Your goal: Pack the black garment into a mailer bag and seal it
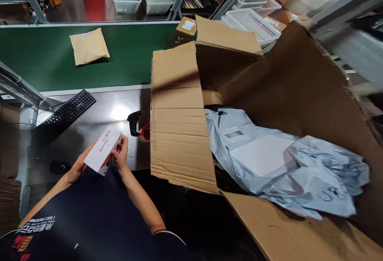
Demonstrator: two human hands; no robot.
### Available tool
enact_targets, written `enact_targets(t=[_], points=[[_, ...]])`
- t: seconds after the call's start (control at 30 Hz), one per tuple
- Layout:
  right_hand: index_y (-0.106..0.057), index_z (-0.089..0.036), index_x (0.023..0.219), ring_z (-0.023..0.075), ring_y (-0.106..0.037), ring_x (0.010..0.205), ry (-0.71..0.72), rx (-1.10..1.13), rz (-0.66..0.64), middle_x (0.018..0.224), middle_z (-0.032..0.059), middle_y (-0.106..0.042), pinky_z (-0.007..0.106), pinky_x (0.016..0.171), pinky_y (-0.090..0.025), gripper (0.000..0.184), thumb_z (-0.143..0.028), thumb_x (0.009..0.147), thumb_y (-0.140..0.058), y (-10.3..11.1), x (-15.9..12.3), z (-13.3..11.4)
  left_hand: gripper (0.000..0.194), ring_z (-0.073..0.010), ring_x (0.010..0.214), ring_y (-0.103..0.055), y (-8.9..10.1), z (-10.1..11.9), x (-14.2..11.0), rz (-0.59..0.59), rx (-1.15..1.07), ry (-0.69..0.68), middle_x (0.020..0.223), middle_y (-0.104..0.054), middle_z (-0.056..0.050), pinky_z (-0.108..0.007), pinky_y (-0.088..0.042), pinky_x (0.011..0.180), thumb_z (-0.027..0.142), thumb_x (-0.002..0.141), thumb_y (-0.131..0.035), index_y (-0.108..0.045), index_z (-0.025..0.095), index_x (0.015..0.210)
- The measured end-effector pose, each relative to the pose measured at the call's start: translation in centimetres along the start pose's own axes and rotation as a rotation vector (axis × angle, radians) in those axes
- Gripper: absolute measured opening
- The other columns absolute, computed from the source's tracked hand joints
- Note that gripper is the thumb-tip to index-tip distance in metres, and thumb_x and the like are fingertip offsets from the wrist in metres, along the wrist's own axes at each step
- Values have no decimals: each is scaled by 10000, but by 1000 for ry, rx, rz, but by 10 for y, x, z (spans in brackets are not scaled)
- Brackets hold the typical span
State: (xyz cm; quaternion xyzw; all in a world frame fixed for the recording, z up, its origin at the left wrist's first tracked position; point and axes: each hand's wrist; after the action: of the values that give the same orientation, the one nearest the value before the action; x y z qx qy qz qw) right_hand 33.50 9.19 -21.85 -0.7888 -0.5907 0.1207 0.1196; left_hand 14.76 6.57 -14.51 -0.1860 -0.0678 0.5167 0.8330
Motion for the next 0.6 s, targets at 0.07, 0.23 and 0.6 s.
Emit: enact_targets(t=[0.07, 0.23, 0.6], points=[[-607, -279, 1196, 256, -646, 974, -1, -52, -37, 1093, 53, -668, 406, 881, -562, 918, -864, 544, -882, 3, 2, -3, 843, -424, 1536, -498, 5, 2, 2, 17, -92, 80, 1660, -555, -132, -556, -361, 1308, 672, 916, -706, -558, 239, 1624], [-676, -243, 845, 220, -594, 799, -214, -248, -120, 816, 19, -656, 376, 779, -517, 515, -740, 753, -776, 10, 29, -22, 775, -423, 1544, -493, 26, -19, 5, 91, -132, 158, 1631, -581, -135, -571, -339, 1320, 590, 915, -725, -601, 227, 1589], [-825, -180, 825, 180, -675, 713, -376, -24, -117, 788, 32, -797, 331, 709, -544, 358, -397, 595, -993, 16, 62, -54, 866, -407, 1611, -395, 32, -20, 12, -68, 180, 87, 1702, -479, -111, -556, -275, 1352, 783, 900, -675, -579, 280, 1598]])
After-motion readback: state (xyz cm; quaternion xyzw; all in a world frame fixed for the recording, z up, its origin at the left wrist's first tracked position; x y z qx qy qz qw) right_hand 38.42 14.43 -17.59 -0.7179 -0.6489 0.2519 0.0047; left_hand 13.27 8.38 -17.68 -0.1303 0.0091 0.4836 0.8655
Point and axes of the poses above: each hand's wrist, its own x-axis towards the middle knuckle, its own y-axis out of the back of the hand, z = x × y
